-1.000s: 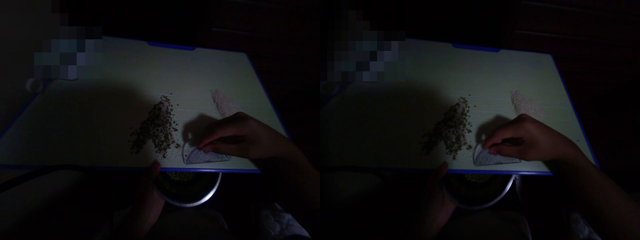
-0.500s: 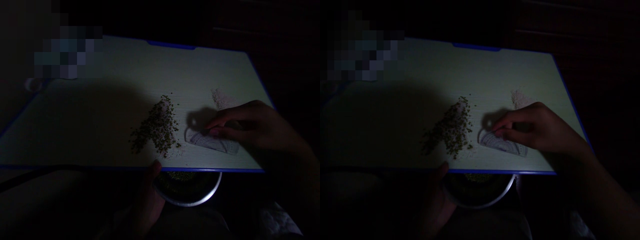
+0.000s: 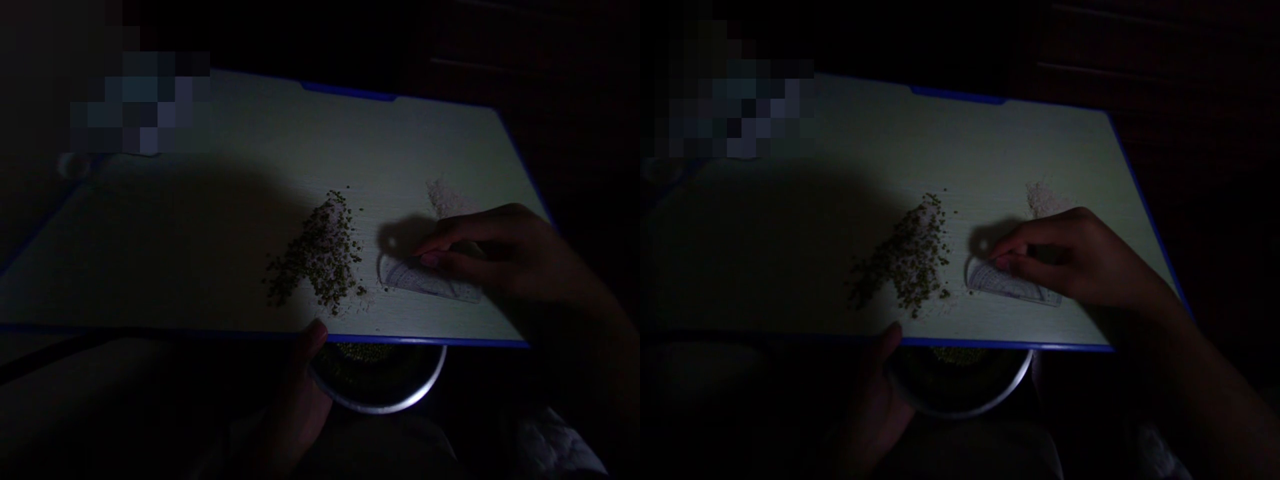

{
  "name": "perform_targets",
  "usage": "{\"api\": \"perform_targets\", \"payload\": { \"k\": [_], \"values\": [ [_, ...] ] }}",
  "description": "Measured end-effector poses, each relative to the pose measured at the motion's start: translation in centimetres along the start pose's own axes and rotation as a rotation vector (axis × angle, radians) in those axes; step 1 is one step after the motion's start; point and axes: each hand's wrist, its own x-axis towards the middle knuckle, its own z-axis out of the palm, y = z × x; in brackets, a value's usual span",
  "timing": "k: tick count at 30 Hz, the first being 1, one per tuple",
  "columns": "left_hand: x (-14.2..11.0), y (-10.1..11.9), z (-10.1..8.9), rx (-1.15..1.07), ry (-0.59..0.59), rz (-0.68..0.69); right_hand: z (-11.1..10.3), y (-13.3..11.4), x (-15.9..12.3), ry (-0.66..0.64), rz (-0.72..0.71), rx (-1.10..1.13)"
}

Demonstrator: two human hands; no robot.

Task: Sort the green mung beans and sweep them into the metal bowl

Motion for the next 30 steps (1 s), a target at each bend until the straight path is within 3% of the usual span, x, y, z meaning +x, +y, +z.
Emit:
{"api": "perform_targets", "payload": {
  "k": [7, 14, 21, 30],
  "values": [
    [0.09, 0.03, -0.08, 0.012, 0.005, -0.010, 0.18, 0.16, -0.10, -0.037, -0.051, 0.021],
    [-0.07, 0.04, -0.10, 0.009, -0.083, 0.011, 0.00, 0.11, -0.02, -0.090, -0.141, 0.047],
    [-0.11, 0.27, 0.51, 0.032, -0.052, 0.000, 0.02, 0.03, -0.02, 0.012, -0.084, -0.026],
    [-0.25, 0.01, -0.02, 0.018, -0.075, -0.027, 0.38, -0.05, 0.20, -0.129, -0.156, 0.047]
  ]
}}
